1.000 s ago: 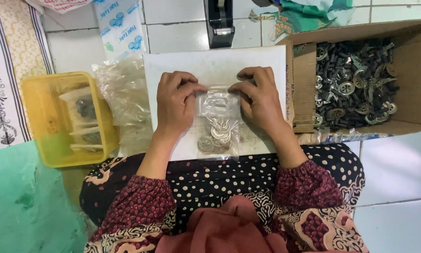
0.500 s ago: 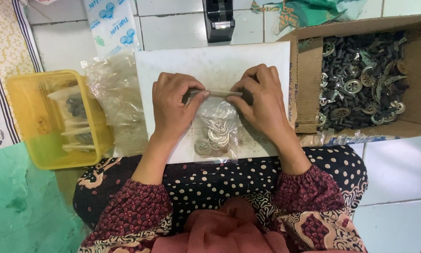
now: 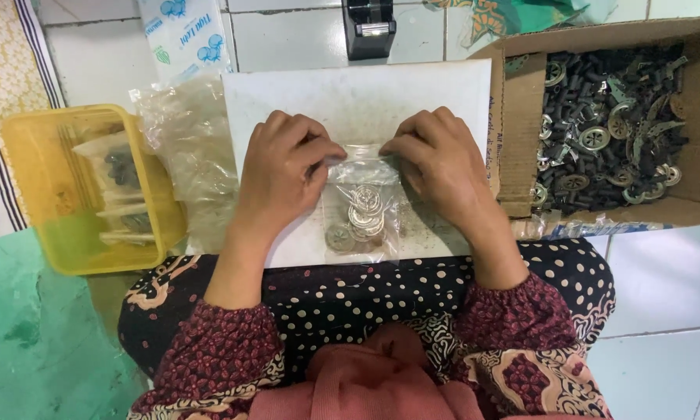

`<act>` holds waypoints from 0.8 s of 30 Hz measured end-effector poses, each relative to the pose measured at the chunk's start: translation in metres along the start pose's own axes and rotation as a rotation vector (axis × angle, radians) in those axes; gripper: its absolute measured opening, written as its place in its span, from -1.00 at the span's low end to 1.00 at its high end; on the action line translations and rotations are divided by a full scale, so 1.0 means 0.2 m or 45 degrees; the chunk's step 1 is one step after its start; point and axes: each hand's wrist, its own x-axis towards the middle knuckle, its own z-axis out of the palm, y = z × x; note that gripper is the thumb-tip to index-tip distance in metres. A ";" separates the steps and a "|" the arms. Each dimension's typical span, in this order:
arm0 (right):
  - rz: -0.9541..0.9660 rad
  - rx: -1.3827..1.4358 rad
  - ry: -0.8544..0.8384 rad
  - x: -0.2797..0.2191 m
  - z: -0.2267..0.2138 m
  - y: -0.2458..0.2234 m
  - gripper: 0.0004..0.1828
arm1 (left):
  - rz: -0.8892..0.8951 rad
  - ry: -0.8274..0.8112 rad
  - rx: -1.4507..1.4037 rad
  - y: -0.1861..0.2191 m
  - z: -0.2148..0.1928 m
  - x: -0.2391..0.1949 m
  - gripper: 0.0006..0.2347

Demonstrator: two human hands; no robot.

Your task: The person sorts small metal buttons from a cardboard box into a plastic bag, then seals the bag using a handheld heat sealer. The person then sorts small black cylindrical objects from the box onto a white board and places them into another plastic bag.

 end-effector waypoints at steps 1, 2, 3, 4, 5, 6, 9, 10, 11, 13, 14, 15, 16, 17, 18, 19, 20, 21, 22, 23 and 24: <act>0.001 0.002 -0.004 0.02 -0.05 -0.03 -0.93 | -0.004 -0.002 -0.002 0.00 0.00 -0.01 -0.90; 0.025 0.006 -0.127 0.03 -0.11 -0.06 -0.89 | 0.013 -0.017 -0.005 -0.01 0.00 -0.01 -0.93; 0.045 0.010 -0.248 0.05 -0.16 -0.08 -0.83 | 0.031 -0.030 -0.003 -0.01 0.00 -0.02 -0.94; 0.042 0.012 -0.250 0.05 -0.16 -0.09 -0.83 | 0.027 -0.030 -0.002 -0.01 0.00 -0.02 -0.94; 0.078 0.018 -0.255 0.05 -0.15 -0.09 -0.86 | 0.024 -0.022 0.019 -0.01 0.00 -0.01 -0.95; 0.115 0.024 -0.259 0.04 -0.15 -0.10 -0.77 | 0.021 -0.014 0.039 -0.01 0.00 -0.01 -0.94; 0.196 -0.054 -0.190 0.01 -0.01 -0.03 -0.72 | -0.045 -0.030 -0.042 -0.03 0.04 -0.02 -0.93; 0.198 -0.055 -0.190 0.01 -0.02 -0.04 -0.72 | -0.043 -0.031 -0.044 -0.02 0.03 -0.01 -0.93; 0.202 -0.030 -0.188 0.01 -0.03 -0.05 -0.69 | -0.077 -0.045 -0.056 -0.02 0.02 -0.01 -0.88; 0.204 -0.004 -0.189 0.01 -0.03 -0.06 -0.64 | -0.114 -0.058 -0.068 -0.01 0.01 -0.01 -0.83; 0.214 0.056 -0.154 0.01 -0.02 -0.06 -0.76 | -0.102 -0.044 -0.087 -0.01 0.02 -0.01 -0.90; 0.225 0.115 -0.119 0.00 -0.02 -0.05 -0.88 | -0.089 -0.030 -0.106 -0.02 0.03 -0.01 -0.96; 0.224 0.116 -0.119 -0.01 0.01 -0.02 -0.88 | -0.090 -0.030 -0.106 -0.02 0.04 -0.01 -0.96; 0.196 0.145 -0.050 -0.02 0.03 0.01 -0.88 | -0.047 0.013 -0.056 -0.02 0.04 -0.01 -1.00; 0.169 0.175 0.019 -0.04 0.06 0.04 -0.86 | -0.004 0.056 -0.007 -0.01 0.05 -0.02 -0.97; 0.168 0.175 0.018 -0.03 0.04 0.02 -0.86 | -0.005 0.057 -0.007 -0.02 0.05 -0.02 -0.97; 0.093 0.083 0.030 -0.01 0.02 0.00 -0.90 | 0.028 0.055 0.027 -0.02 0.04 -0.02 -0.96; 0.017 -0.011 0.043 0.01 -0.01 -0.02 -0.93 | 0.063 0.054 0.062 -0.02 0.04 -0.02 -0.96; 0.016 -0.011 0.044 0.02 -0.03 -0.03 -0.93 | 0.064 0.055 0.063 -0.02 0.03 -0.01 -0.96; 0.010 -0.015 -0.052 0.03 -0.06 -0.05 -0.94 | 0.088 0.043 0.056 -0.02 0.03 -0.02 -0.96; 0.003 -0.020 -0.149 0.04 -0.09 -0.06 -0.92 | 0.112 0.032 0.049 -0.02 0.02 -0.02 -0.96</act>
